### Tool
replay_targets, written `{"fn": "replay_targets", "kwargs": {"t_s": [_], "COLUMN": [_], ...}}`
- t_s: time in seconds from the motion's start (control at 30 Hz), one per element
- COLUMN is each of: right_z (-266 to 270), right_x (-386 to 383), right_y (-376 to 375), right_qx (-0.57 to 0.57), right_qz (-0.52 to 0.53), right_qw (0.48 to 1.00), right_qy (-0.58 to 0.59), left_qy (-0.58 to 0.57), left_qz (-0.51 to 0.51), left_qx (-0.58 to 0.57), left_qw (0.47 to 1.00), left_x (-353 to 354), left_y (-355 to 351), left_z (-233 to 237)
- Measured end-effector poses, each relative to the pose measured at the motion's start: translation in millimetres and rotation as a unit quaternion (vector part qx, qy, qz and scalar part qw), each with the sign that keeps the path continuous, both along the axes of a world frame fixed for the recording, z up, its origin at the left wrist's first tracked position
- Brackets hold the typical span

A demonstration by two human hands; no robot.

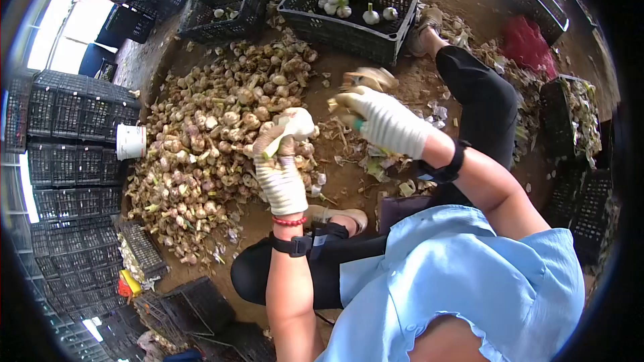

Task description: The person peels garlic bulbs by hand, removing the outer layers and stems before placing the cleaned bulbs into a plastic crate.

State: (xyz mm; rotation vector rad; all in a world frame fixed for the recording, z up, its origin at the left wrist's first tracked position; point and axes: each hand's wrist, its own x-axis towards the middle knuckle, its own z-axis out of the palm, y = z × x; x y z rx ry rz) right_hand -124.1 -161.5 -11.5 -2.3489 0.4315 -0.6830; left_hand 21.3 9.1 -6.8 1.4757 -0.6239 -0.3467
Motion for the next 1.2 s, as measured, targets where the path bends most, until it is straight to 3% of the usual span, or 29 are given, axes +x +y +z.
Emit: {"fn": "replay_targets", "kwargs": {"t_s": [0.03,0.07,0.1,0.17,0.37,0.47,0.5,0.53,0.6,0.67,0.7,0.77,0.8,0.83,0.87,0.9,0.97,1.0,1.03,1.07,1.1,1.13,1.17,1.2], "right_z": [15,23,34,34,27,20,4,-15,-39,-33,-42,-66,5,0,-2,-5,-29,-39,-27,-11,-41,-9,4,0], "right_x": [8,17,23,32,36,29,23,19,6,-8,-11,-16,-15,-7,2,9,23,31,35,42,51,60,56,70], "right_y": [5,9,12,17,20,8,-1,-13,-32,-40,-43,-44,-24,-15,-11,-9,-20,-26,-39,-58,-79,-92,-103,-115], "right_qx": [0.010,-0.017,-0.033,-0.089,-0.153,-0.092,-0.101,-0.094,-0.105,-0.102,-0.105,0.121,0.026,0.017,0.054,0.092,0.135,0.179,0.215,0.403,0.481,0.413,0.593,0.586], "right_qz": [0.009,0.017,0.024,0.020,-0.018,-0.037,-0.051,-0.061,-0.070,-0.046,-0.048,-0.001,0.026,0.052,0.097,0.144,0.142,0.138,0.098,0.050,0.092,0.042,0.079,0.008], "right_qw": [1.000,1.000,0.999,0.996,0.984,0.990,0.993,0.992,0.984,0.941,0.941,0.968,0.976,0.993,0.991,0.984,0.974,0.958,0.958,0.900,0.863,0.896,0.763,0.756], "right_qy": [-0.006,-0.019,0.000,0.009,0.092,0.104,0.042,0.051,0.126,0.320,0.319,0.220,0.213,0.103,0.075,0.048,0.113,0.178,0.162,0.160,-0.124,-0.156,-0.244,-0.290], "left_qy": [-0.105,-0.086,-0.038,-0.330,-0.335,-0.340,-0.340,-0.186,0.091,0.144,0.198,0.230,0.189,0.147,0.095,0.137,0.130,0.138,0.144,0.112,0.119,0.128,0.134,0.130], "left_qz": [-0.012,-0.023,-0.065,-0.015,-0.025,-0.040,-0.039,-0.051,-0.049,-0.048,-0.043,-0.050,-0.062,-0.073,-0.090,-0.106,-0.180,-0.113,-0.041,0.014,0.092,0.130,0.165,0.188], "left_qx": [-0.009,0.006,-0.069,0.068,0.090,0.043,0.043,0.016,-0.023,-0.060,-0.098,-0.086,-0.012,0.062,0.085,0.086,0.007,-0.016,-0.037,-0.068,-0.095,-0.114,-0.134,-0.156], "left_qw": [0.994,0.996,0.995,0.941,0.938,0.939,0.939,0.981,0.994,0.987,0.974,0.968,0.980,0.985,0.988,0.981,0.975,0.984,0.988,0.991,0.984,0.977,0.968,0.961], "left_x": [-2,-10,-8,-11,-15,-4,-6,-11,-19,-10,-4,0,-1,-1,-1,-8,5,6,10,25,22,31,43,51], "left_y": [-5,-4,-8,-5,2,6,9,12,14,15,14,11,7,2,-3,-9,-17,-16,-13,-7,1,12,24,35], "left_z": [5,10,8,5,5,2,3,5,17,17,17,13,9,5,-6,1,0,15,30,27,45,46,45,40]}}
